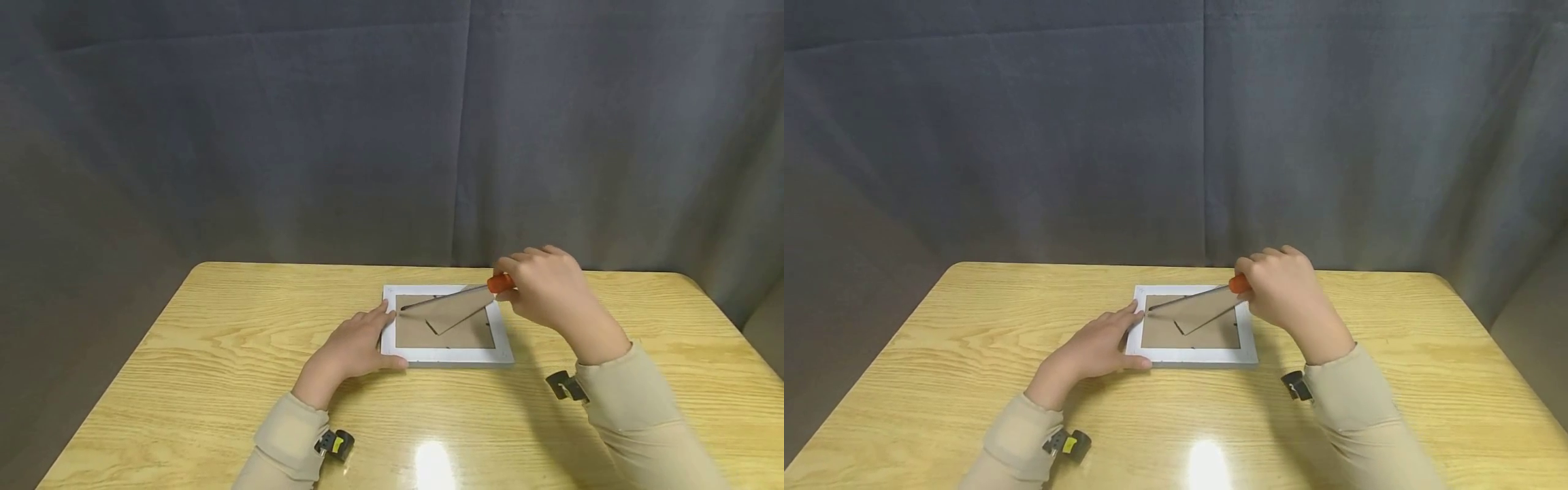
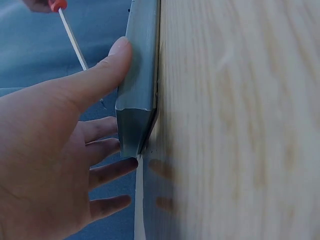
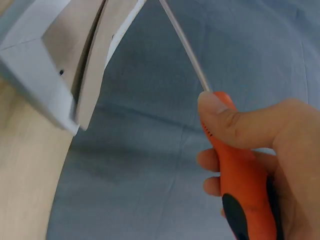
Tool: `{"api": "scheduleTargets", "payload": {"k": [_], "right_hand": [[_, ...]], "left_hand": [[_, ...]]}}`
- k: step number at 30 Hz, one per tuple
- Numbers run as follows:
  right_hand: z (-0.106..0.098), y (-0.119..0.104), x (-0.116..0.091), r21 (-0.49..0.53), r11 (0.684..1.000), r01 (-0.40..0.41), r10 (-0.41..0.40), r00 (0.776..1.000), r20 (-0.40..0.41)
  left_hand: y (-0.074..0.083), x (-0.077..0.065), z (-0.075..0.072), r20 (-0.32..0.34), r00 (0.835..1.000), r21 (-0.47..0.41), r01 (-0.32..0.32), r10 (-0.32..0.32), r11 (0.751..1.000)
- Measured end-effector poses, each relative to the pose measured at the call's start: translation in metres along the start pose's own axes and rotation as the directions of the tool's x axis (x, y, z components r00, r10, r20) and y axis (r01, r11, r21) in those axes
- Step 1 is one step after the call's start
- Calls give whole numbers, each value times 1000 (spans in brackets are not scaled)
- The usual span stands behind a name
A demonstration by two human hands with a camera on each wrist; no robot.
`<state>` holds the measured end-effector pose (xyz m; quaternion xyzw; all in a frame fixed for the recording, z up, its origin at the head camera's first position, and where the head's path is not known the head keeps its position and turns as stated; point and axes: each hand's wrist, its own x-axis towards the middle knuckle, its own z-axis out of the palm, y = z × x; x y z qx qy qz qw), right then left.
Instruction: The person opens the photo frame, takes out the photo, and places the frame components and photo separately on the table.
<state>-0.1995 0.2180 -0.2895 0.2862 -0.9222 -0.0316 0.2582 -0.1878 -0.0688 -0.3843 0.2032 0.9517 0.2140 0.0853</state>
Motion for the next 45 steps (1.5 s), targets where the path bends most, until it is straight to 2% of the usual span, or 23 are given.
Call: {"api": "scheduleTargets", "payload": {"k": [6, 10, 17, 23, 29, 31, 34, 38, 42, 45], "right_hand": [[0, 15, -22, 24, 999, -33, 36, 991, -127], [-2, 22, -37, 33, 998, -61, 65, 986, -155], [-1, 31, -53, 33, 990, -139, 142, 981, -130], [2, 34, -59, 62, 978, -198, 204, 974, -98], [3, 36, -61, 67, 973, -219, 226, 968, -110], [2, 37, -61, 73, 971, -228, 236, 966, -110], [2, 37, -61, 82, 967, -240, 248, 962, -111], [0, 37, -61, 88, 965, -246, 256, 960, -116], [-1, 37, -61, 81, 965, -250, 258, 960, -113], [-2, 37, -61, 75, 963, -258, 265, 959, -99]], "left_hand": [[4, 0, 0, 14, 1000, -4, 1, -1, 1000], [6, 0, 1, 21, 1000, 12, 13, -13, 1000], [10, -1, 0, 28, 999, 68, 43, -45, 997], [21, -6, 0, 32, 993, 184, 108, -115, 977], [37, -12, 1, -12, 985, 353, 164, -171, 921], [43, -14, 2, -29, 983, 413, 176, -181, 893], [52, -17, 5, -52, 980, 514, 190, -190, 837], [64, -19, 9, -82, 976, 594, 208, -199, 777], [71, -19, 14, -119, 972, 631, 233, -204, 740], [73, -20, 15, -139, 972, 639, 235, -191, 732]]}}
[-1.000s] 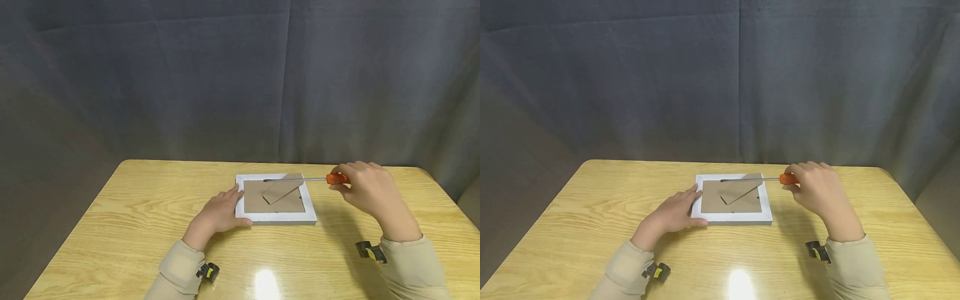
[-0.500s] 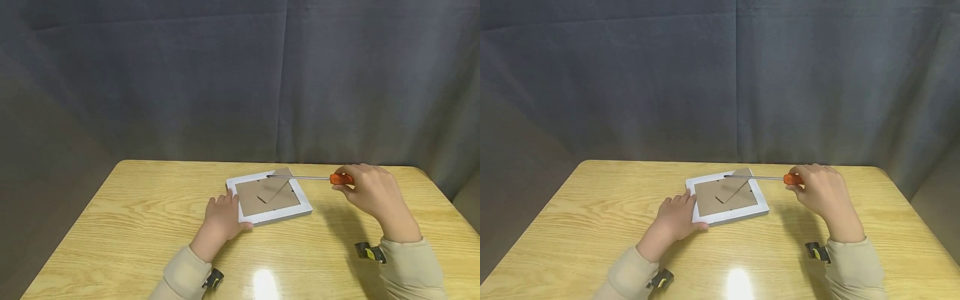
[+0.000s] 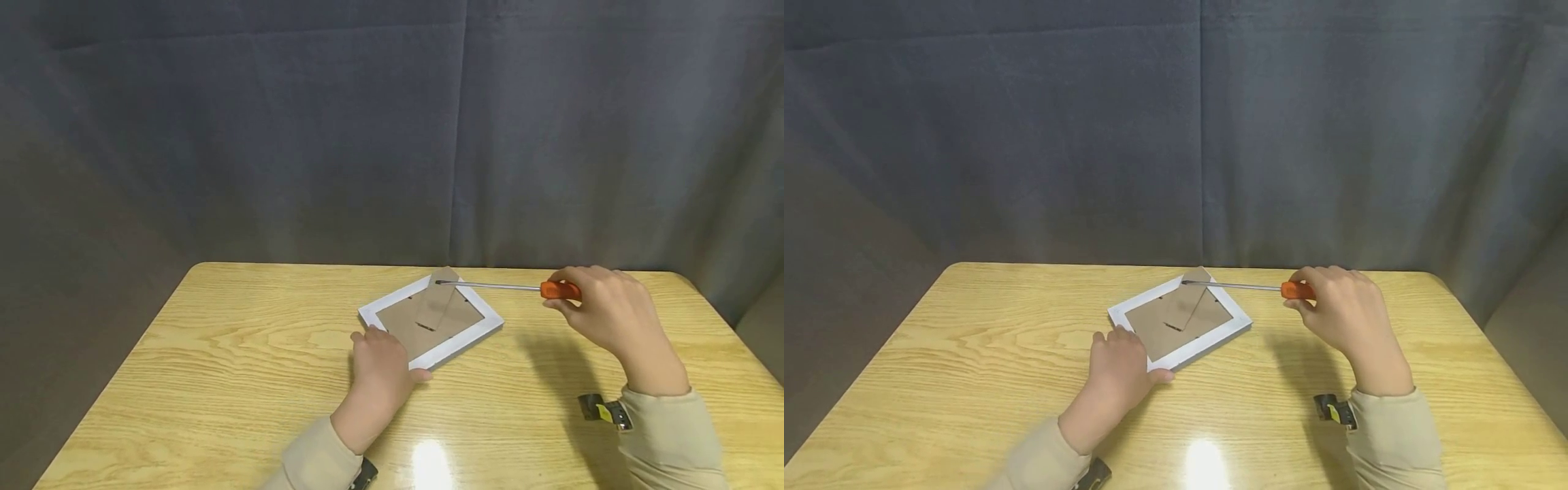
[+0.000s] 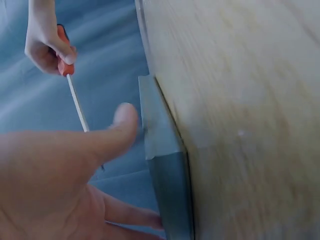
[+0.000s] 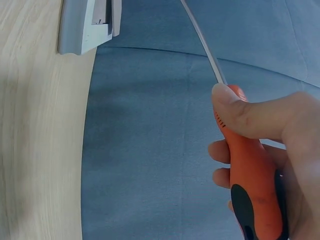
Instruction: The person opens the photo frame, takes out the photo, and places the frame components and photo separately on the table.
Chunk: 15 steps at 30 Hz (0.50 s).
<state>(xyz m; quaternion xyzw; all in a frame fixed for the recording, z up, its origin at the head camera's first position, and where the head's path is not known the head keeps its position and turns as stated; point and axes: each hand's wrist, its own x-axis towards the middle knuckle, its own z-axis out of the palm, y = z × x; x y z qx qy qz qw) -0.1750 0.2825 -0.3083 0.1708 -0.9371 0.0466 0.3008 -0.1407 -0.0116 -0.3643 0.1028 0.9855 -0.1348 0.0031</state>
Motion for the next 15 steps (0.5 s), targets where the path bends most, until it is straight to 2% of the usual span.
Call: {"api": "scheduleTargets", "payload": {"k": [3, 5, 10, 12, 15], "right_hand": [[0, 0, 0, -6, 1000, -1, 1, 1000, 11], [1, 0, 0, -6, 1000, 2, -2, 1000, 12], [2, 0, 0, -3, 1000, 8, -8, 1000, 14], [2, 0, 0, -3, 1000, 5, -5, 1000, 17], [2, 0, -1, -4, 1000, -1, 2, 1000, 24]], "left_hand": [[-3, 1, 0, -20, 1000, -40, 2, -3, 999], [-8, 3, 0, -44, 999, -98, 13, -17, 995], [-27, 13, 2, -108, 992, -248, 37, -66, 968], [-36, 17, 5, -108, 991, -283, 41, -74, 958], [-48, 23, 11, -73, 996, -356, 31, -60, 934]]}}
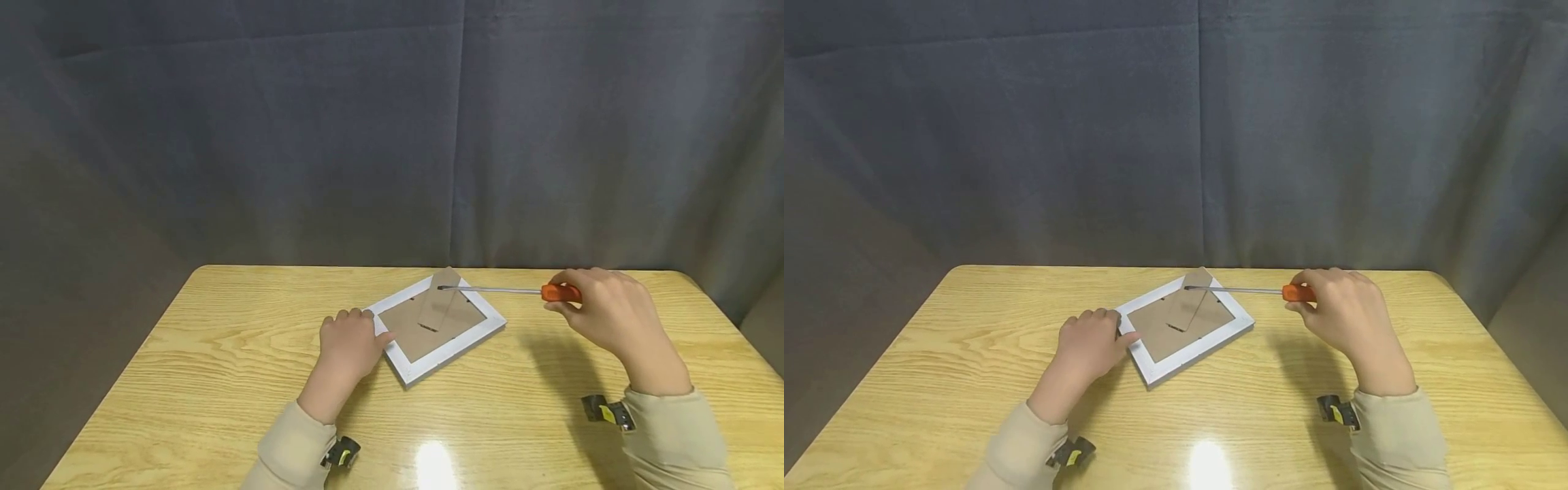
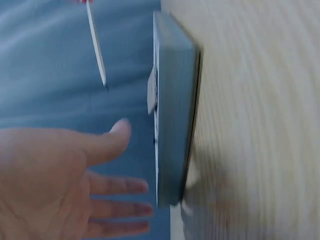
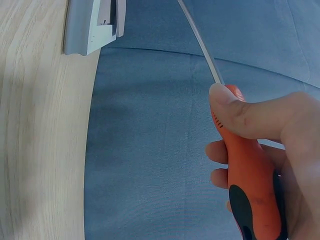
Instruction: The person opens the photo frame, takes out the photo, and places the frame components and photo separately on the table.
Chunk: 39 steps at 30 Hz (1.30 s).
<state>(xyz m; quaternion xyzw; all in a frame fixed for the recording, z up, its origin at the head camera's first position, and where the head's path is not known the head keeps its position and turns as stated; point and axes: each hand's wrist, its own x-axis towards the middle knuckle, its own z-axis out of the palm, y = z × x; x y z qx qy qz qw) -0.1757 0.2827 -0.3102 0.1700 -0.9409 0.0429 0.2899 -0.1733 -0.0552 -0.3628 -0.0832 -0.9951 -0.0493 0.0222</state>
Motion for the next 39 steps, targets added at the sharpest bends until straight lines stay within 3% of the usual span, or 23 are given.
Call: {"api": "scheduleTargets", "payload": {"k": [7, 14, 18, 26, 39], "right_hand": [[1, 0, 0, 7, 1000, -16, 16, 1000, 21], [2, 0, 1, 14, 1000, -18, 17, 999, 40], [3, 0, 0, 17, 1000, -12, 11, 999, 31], [4, 0, -1, 28, 1000, -14, 13, 999, 30], [4, 0, -3, 19, 1000, -24, 23, 999, 37]], "left_hand": [[-20, 7, 3, 119, 992, -128, -37, 53, 991], [-24, 7, 9, 127, 979, -177, -134, 158, 975], [-25, 8, 12, 125, 977, -175, -149, 172, 973], [-21, 9, 11, 108, 984, -138, -123, 139, 983], [1, 1, 8, 65, 994, 26, -91, 89, 995]]}}
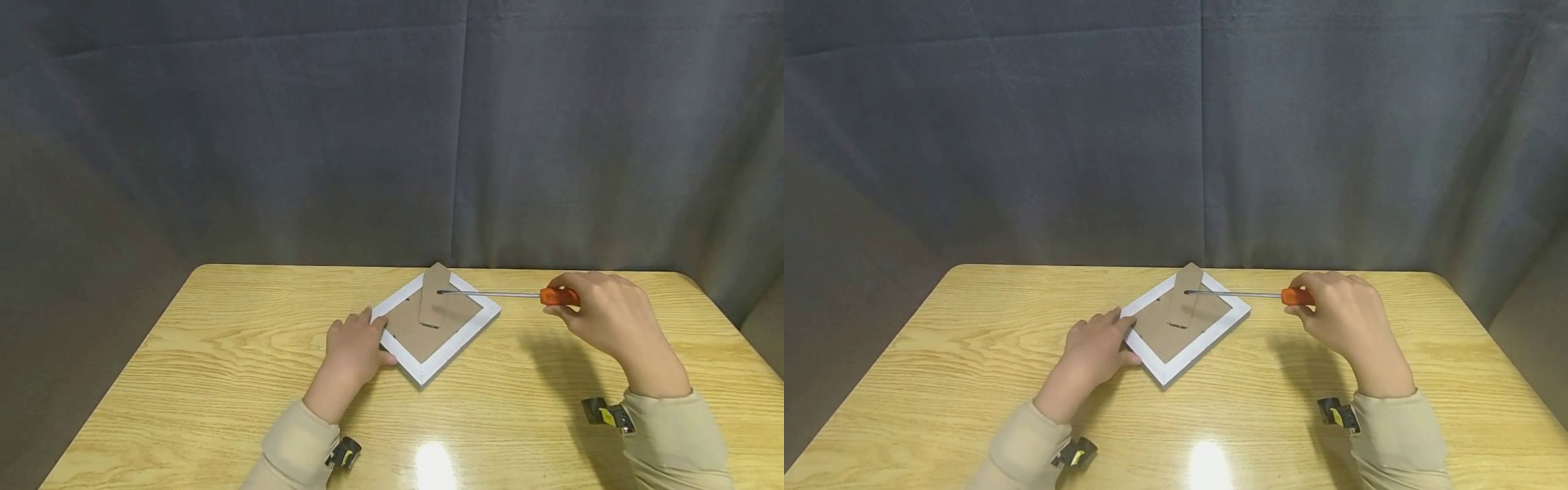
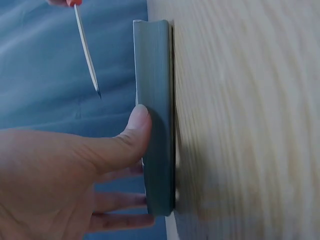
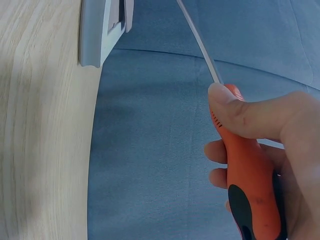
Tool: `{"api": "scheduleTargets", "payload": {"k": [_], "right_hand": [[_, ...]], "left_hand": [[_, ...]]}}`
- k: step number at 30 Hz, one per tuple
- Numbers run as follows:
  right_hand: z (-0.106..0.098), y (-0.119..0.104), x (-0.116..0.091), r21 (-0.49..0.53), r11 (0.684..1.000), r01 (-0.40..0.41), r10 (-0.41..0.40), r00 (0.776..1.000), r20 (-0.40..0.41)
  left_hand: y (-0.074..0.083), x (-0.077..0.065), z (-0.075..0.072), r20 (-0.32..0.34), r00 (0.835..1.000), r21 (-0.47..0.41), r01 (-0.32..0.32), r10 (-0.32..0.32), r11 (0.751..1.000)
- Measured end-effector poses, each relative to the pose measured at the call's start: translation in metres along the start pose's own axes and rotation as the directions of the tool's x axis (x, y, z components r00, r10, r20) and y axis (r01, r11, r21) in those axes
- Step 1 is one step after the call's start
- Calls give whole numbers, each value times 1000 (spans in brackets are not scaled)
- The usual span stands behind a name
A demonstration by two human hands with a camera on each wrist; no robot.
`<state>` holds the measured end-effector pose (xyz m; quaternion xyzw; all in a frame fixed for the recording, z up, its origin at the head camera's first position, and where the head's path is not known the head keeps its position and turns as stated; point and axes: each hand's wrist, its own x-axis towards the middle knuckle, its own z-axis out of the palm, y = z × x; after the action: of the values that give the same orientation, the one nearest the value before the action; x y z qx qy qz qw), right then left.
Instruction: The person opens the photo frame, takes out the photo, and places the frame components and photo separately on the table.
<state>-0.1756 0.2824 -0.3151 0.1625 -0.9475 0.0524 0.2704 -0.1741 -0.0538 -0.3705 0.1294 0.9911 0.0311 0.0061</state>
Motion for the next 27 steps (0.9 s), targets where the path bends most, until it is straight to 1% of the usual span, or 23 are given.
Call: {"api": "scheduleTargets", "payload": {"k": [3, 6, 9, 12, 15, 19, 21, 22, 24, 27], "right_hand": [[0, 0, 0, -3, 1000, 4, -4, 1000, 1], [0, 1, 0, -6, 1000, 9, -9, 1000, -1], [0, 1, 0, -9, 1000, 15, -15, 1000, -6], [0, 0, -1, -8, 1000, 15, -15, 1000, -9], [0, 0, 0, -7, 1000, 9, -9, 1000, -8], [0, -1, 0, -7, 1000, 8, -8, 1000, -8], [0, -1, 0, -6, 1000, 13, -13, 1000, -8], [0, -1, 0, -6, 1000, 17, -17, 1000, -9], [0, -1, 0, -4, 1000, 23, -23, 1000, -12], [1, -1, 1, -3, 1000, 27, -27, 1000, -15]], "left_hand": [[7, -4, -1, -22, 1000, 61, -5, 6, 998], [15, -7, -2, -42, 999, 139, -4, 10, 990], [24, -10, -2, -55, 998, 191, 4, 7, 982], [32, -13, -2, -80, 997, 198, 11, 5, 980], [37, -17, -2, -128, 992, 185, 0, 24, 983], [41, -20, 0, -214, 975, 156, -22, 56, 988], [42, -21, 1, -242, 968, 140, -25, 58, 990], [43, -21, 1, -250, 966, 134, -27, 60, 991], [43, -21, 1, -245, 967, 146, -32, 67, 989], [43, -21, -1, -216, 972, 188, -50, 91, 981]]}}
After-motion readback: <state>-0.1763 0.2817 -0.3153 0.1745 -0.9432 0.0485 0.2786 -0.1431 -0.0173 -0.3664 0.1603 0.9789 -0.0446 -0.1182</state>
